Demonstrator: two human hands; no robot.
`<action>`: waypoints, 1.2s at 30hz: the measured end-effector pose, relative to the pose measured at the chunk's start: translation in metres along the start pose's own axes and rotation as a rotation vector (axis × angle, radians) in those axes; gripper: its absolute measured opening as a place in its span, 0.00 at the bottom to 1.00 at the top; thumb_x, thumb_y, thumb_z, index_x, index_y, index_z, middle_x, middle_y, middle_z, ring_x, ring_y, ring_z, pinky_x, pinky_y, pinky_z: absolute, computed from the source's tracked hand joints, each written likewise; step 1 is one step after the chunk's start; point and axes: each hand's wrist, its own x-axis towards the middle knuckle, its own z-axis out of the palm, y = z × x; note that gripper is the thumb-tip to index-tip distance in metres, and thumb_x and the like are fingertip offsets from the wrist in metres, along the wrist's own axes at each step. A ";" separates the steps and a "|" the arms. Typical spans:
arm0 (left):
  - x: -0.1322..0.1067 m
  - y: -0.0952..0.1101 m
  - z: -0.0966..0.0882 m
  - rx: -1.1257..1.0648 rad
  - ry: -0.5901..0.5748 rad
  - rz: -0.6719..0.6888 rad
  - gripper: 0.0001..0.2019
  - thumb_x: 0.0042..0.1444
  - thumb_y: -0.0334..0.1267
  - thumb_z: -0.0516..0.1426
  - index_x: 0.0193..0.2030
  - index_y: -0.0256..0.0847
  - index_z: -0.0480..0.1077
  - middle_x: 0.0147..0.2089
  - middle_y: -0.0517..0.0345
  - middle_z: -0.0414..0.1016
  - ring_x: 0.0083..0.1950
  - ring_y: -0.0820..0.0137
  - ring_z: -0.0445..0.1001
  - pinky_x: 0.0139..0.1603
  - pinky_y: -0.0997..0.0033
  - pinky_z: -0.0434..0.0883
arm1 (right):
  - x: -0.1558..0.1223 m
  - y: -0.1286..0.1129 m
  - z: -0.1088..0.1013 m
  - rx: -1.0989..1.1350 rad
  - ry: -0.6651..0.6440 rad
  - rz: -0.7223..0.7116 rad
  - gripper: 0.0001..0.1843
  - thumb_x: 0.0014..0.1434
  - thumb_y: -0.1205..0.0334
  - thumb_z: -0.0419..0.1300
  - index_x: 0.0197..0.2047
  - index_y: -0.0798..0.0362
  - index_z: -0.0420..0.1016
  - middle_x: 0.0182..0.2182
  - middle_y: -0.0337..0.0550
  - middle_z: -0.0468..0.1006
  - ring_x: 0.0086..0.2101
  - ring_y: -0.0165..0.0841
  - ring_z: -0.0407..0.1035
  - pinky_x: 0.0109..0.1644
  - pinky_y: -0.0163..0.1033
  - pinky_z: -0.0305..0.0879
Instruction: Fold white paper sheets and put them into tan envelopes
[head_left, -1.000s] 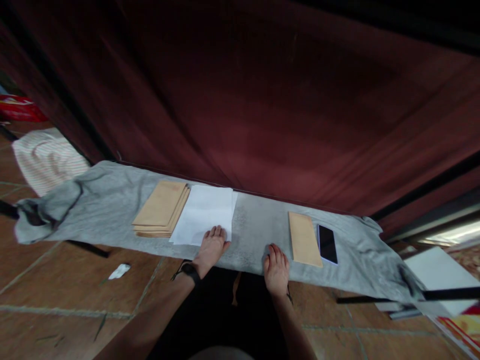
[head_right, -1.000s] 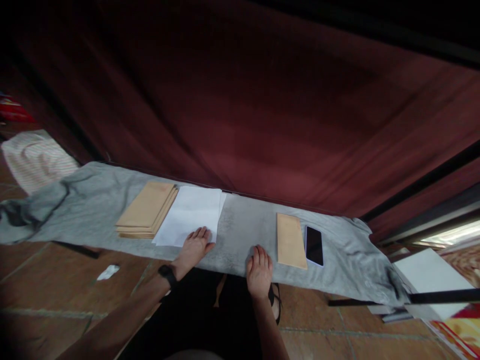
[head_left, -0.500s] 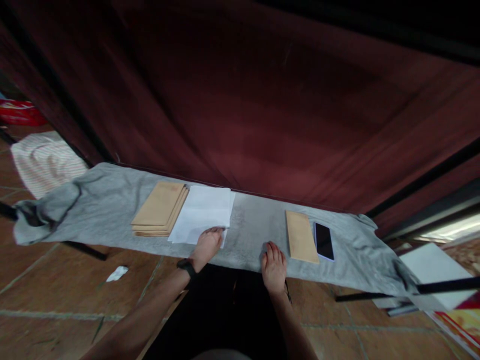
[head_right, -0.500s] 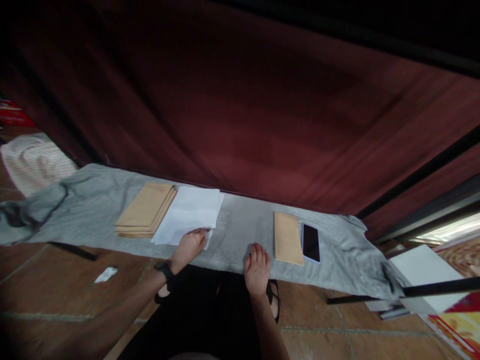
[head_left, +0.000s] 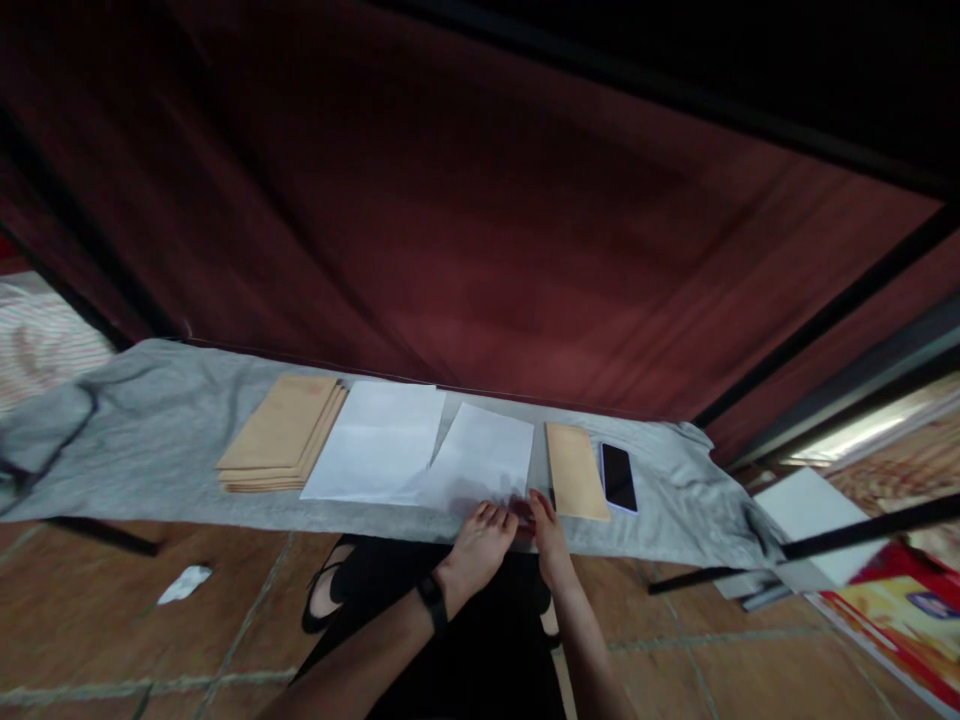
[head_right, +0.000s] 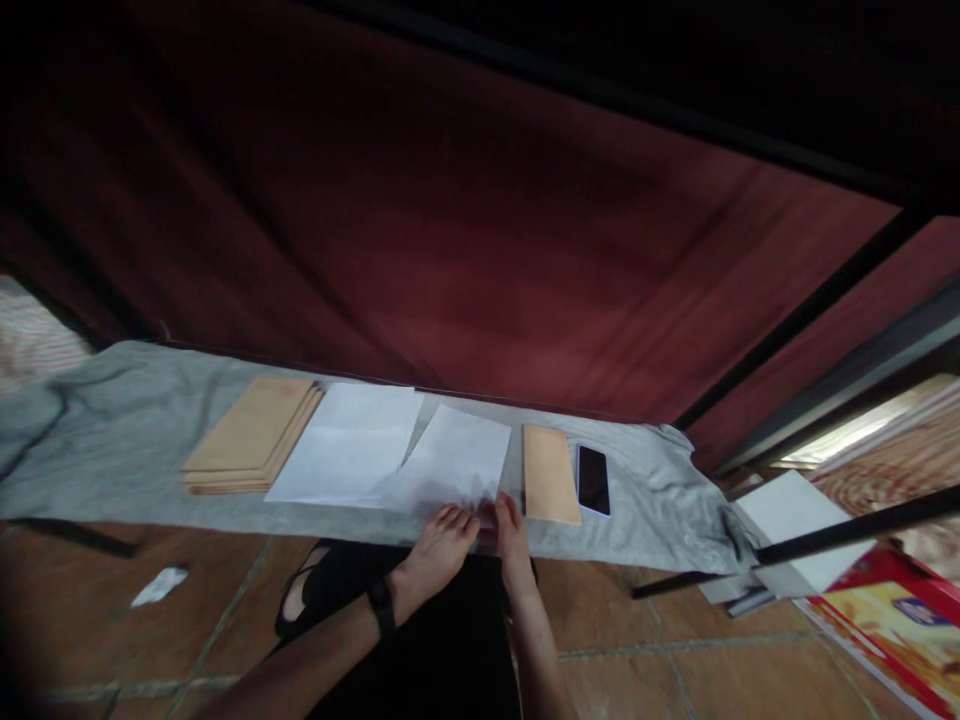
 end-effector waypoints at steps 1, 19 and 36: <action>0.000 0.004 0.005 -0.002 -0.004 -0.006 0.16 0.60 0.23 0.48 0.50 0.37 0.71 0.48 0.44 0.78 0.54 0.58 0.74 0.62 0.54 0.64 | -0.002 0.001 -0.001 0.051 -0.027 0.045 0.24 0.59 0.43 0.56 0.49 0.51 0.78 0.34 0.44 0.84 0.32 0.38 0.78 0.35 0.42 0.74; -0.021 -0.056 0.016 -0.097 0.188 -0.270 0.15 0.65 0.34 0.52 0.56 0.40 0.70 0.66 0.45 0.68 0.68 0.56 0.64 0.67 0.50 0.63 | 0.025 0.017 -0.015 -0.074 0.027 -0.050 0.18 0.42 0.58 0.58 0.36 0.50 0.81 0.36 0.44 0.83 0.39 0.41 0.76 0.48 0.48 0.72; -0.052 -0.086 0.012 0.114 0.056 -0.042 0.26 0.64 0.32 0.51 0.69 0.49 0.61 0.73 0.56 0.59 0.74 0.62 0.55 0.74 0.48 0.50 | 0.008 0.019 -0.005 0.108 0.139 0.142 0.19 0.44 0.50 0.66 0.38 0.52 0.84 0.41 0.48 0.83 0.44 0.43 0.75 0.53 0.47 0.68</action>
